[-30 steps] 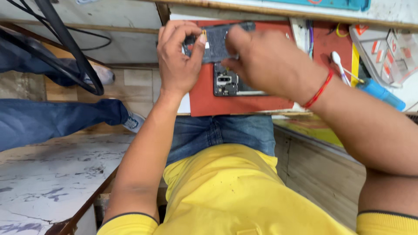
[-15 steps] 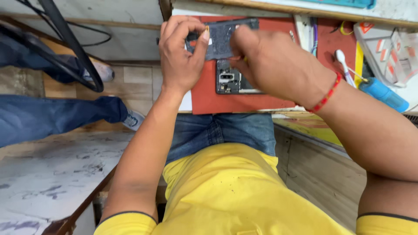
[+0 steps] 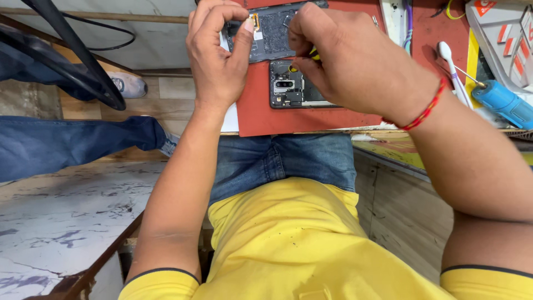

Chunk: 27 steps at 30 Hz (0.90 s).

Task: The person disassembles a smartphone by removing the back cover and using a screwdriver to unscrew internal components. They then use a hot air gun to heat the back cover and continue removing screws from the phone's frame.

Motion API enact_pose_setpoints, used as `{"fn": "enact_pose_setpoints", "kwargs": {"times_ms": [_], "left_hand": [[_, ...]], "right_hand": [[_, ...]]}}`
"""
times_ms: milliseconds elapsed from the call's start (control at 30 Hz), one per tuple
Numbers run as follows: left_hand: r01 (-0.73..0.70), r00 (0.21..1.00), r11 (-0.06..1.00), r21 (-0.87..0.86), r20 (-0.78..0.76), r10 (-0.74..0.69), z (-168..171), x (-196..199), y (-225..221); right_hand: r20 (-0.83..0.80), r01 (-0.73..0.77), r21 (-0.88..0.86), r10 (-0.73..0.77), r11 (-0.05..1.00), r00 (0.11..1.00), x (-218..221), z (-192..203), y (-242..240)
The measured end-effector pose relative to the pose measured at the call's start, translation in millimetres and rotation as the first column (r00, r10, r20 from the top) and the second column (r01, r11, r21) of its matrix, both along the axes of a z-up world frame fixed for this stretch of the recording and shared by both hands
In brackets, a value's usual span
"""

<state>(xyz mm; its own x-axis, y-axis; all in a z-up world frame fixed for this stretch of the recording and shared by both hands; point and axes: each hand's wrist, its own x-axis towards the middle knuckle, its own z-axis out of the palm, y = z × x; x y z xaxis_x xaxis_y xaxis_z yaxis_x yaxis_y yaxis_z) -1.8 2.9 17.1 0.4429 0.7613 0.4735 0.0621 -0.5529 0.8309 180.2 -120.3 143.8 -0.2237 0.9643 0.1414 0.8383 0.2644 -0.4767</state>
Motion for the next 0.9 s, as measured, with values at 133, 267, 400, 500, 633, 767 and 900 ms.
{"fn": "enact_pose_setpoints", "kwargs": {"times_ms": [133, 267, 400, 500, 633, 767, 900], "left_hand": [[0.001, 1.0, 1.0, 0.002, -0.002, -0.001, 3, 1, 0], [0.002, 1.0, 1.0, 0.006, -0.006, -0.002, 4, 1, 0], [-0.007, 1.0, 1.0, -0.002, -0.017, 0.007, 2, 1, 0], [-0.012, 1.0, 0.999, -0.029, -0.004, 0.012, 3, -1, -1], [-0.008, 1.0, 0.998, -0.068, 0.03, 0.01, 2, -3, -1], [-0.007, 1.0, 0.999, -0.053, 0.027, 0.008, 0, -1, -2], [-0.028, 0.998, 0.999, 0.044, -0.058, 0.03, 4, 0, -6]], "right_hand": [[-0.015, 0.115, -0.007, -0.115, 0.993, 0.993, -9, 0, -2], [-0.042, 0.051, 0.042, -0.049, 0.998, 0.998, -9, 3, -4], [-0.116, 0.035, 0.006, -0.034, 0.999, 0.993, 8, -4, -20], [-0.321, 0.295, 0.059, -0.262, 0.954, 0.91, 30, -12, -56], [-0.365, 0.623, 0.113, -0.551, 0.774, 0.751, 61, -56, -100], [-0.252, 0.682, 0.137, -0.64, 0.719, 0.725, 80, -85, -145], [0.069, 0.607, 0.187, -0.627, 0.773, 0.776, 89, -84, -146]]}}
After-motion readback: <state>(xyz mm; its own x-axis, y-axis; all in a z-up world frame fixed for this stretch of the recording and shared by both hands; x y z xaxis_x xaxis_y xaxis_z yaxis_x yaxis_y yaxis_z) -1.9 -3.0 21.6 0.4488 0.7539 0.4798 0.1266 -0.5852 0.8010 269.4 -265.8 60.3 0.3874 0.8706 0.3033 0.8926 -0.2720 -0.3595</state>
